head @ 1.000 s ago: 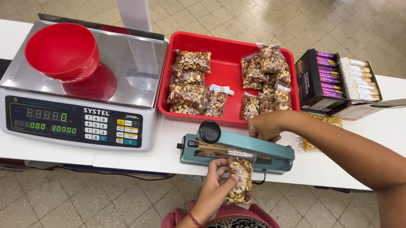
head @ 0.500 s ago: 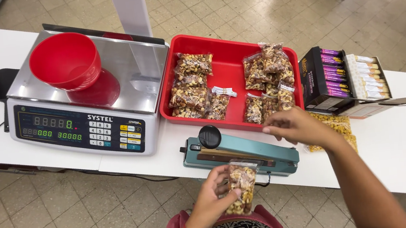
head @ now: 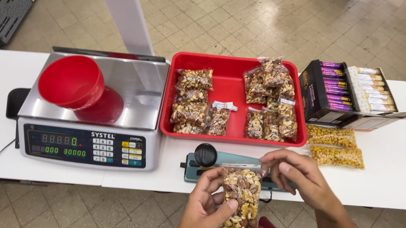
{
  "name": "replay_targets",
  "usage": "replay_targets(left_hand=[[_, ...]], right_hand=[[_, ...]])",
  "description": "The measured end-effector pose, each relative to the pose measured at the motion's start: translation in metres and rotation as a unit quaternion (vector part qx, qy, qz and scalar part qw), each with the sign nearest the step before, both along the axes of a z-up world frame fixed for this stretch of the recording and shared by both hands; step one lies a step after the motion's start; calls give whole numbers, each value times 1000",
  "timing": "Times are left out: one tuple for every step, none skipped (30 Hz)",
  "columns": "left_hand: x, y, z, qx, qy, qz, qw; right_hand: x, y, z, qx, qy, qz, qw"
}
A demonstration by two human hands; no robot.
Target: Sealing plastic bags of snacks using a heat sealer and organizing them in a tray.
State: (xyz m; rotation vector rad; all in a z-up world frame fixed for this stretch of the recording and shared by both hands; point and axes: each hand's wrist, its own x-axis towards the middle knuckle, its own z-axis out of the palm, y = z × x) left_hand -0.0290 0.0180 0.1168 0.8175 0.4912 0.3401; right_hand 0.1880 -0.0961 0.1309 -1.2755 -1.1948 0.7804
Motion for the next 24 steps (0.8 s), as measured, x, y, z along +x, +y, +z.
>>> replay_targets(left_hand=[[2, 1, 2, 3, 0, -2, 1000], [4, 2, 3, 14, -18, -4, 1000], [7, 3, 5, 24, -36, -6, 999], [10, 8, 11, 27, -37, -9, 999], [12, 12, 17, 45, -40, -41, 997], [16, 17, 24, 63, -45, -74, 994], [21, 27, 35, 66, -47, -78, 994], [26, 36, 45, 62, -49, -136, 988], [31, 45, 56, 57, -50, -193, 978], [42, 55, 62, 60, -53, -196, 977], [52, 66, 68, 92, 0, -201, 975], [63, 76, 74, 122, 53, -204, 970], [82, 86, 82, 125, 51, -206, 969], [101, 94, 89, 119, 104, -195, 968], [120, 103, 96, 112, 156, -184, 964], [140, 111, 87, 114, 156, -185, 964], [160, 118, 79, 113, 177, -177, 962], [180, 125, 70, 111, 199, -167, 959], [195, 135, 55, 111, 199, -166, 959], [211, 145, 41, 120, 228, -143, 956], [227, 155, 27, 129, 256, -120, 950], [239, 167, 12, 131, 255, -118, 951], [251, 180, -3, 153, 259, -70, 951], [261, 192, -18, 173, 263, -22, 949]], right_hand=[[-1, -1, 0, 3, 0, -2, 1000], [-1, -2, 0, -6, -2, -12, 1000], [-2, -3, -1, -14, -5, -22, 1000], [1, -6, -5, -11, -5, -26, 1000], [4, -9, -9, -18, -3, -35, 999], [7, -12, -12, -24, -2, -45, 999], [10, -15, -17, -21, -3, -49, 999], [14, -19, -21, -20, 11, -73, 997], [18, -23, -26, -20, 26, -98, 995], [22, -26, -27, -17, 24, -100, 995], [27, -29, -29, -18, 39, -114, 993], [31, -31, -31, -20, 54, -127, 990], [36, -33, -35, -17, 53, -129, 990], [40, -34, -40, -21, 55, -154, 986], [44, -36, -45, -25, 58, -178, 982], [48, -36, -47, -24, 58, -179, 982], [52, -35, -50, -37, 45, -191, 980], [55, -35, -52, -51, 33, -201, 978], [56, -34, -55, -51, 33, -200, 978], [58, -32, -57, -44, 21, -207, 977], [61, -30, -59, -37, 9, -214, 976], [63, -28, -60, -34, 8, -212, 977], [64, -26, -61, -47, 3, -218, 975], [65, -24, -63, -60, -2, -223, 973]])
